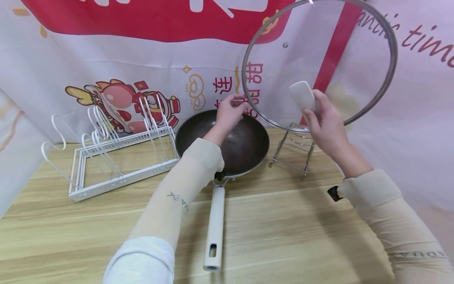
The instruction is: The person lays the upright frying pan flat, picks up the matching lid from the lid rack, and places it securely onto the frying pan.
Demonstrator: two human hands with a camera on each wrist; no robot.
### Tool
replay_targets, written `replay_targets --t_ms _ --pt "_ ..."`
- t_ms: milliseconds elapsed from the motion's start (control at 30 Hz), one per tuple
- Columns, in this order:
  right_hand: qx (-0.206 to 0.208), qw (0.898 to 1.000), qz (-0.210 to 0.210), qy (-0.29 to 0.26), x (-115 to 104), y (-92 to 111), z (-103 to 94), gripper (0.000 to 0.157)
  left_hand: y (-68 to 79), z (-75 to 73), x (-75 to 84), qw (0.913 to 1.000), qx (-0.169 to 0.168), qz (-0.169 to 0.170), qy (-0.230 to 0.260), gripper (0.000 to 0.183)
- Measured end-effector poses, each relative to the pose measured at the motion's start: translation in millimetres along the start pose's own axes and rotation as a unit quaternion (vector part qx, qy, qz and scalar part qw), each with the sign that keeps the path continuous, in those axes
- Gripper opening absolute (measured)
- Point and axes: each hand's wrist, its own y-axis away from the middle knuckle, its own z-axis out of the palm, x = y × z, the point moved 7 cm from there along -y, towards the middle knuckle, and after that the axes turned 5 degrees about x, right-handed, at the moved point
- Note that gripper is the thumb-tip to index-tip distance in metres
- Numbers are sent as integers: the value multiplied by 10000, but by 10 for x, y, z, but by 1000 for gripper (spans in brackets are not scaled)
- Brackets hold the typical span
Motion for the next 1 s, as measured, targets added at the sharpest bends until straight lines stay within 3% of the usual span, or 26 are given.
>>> replay_targets --t_ms 467,667,1000 --pt "-33 9997 -154 -159 -151 41 93 41 18 -173 -7 9938 337 -64 1058 28" --pt "-22 9995 -259 -195 -189 20 117 41 38 -246 20 9905 514 -36 1278 20" --pt "-444 9982 2 -401 -227 29 219 44 72 -357 -72 9867 703 -54 1465 14"
